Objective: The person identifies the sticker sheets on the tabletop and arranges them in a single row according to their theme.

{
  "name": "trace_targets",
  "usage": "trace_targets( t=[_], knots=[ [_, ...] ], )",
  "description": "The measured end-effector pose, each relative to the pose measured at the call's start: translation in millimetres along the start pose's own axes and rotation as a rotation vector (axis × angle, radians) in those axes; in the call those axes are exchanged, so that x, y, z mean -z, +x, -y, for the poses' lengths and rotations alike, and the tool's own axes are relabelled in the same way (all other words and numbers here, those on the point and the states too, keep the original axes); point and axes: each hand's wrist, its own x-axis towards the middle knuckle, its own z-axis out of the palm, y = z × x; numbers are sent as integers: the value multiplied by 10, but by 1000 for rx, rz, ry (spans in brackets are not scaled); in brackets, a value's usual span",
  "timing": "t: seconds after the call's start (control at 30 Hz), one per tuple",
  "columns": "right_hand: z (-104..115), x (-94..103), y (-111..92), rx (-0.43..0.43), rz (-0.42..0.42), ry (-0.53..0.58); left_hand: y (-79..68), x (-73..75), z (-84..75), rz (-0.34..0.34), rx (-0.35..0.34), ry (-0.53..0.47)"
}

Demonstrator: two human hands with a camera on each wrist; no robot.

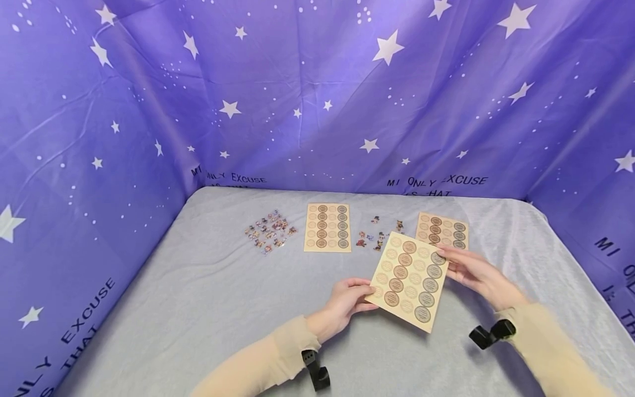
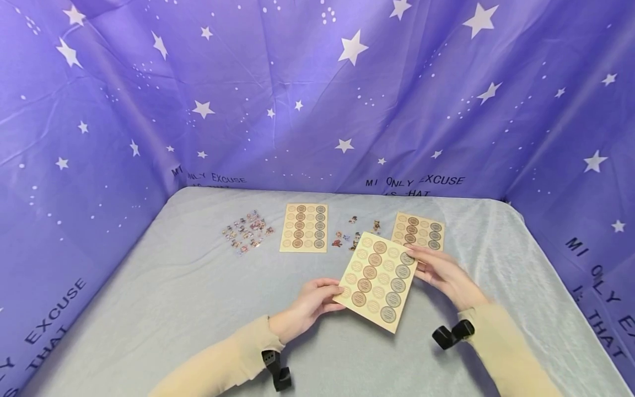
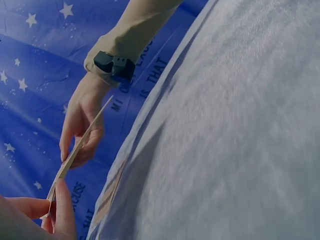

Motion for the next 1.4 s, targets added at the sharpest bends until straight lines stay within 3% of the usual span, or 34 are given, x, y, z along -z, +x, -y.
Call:
trace_targets(
  t=[0.23, 0.47, 0.7, 1.1, 1.4],
  knots=[
    [4, -218, 214, -33, -40, 101, -5, 205, -94, -23, -16, 21],
    [-76, -379, 360, -18, 25, 79, -39, 455, -186, -28, -37, 28],
    [-194, -596, 611, -81, -22, 109, -100, 723, -265, -28, -63, 51],
    [-366, -945, 875, -100, -73, 100, -163, 1088, -350, -115, -76, 65],
    [-449, -1139, 1062, -118, -42, 131, -217, 1283, -377, -184, -65, 53]
  ],
)
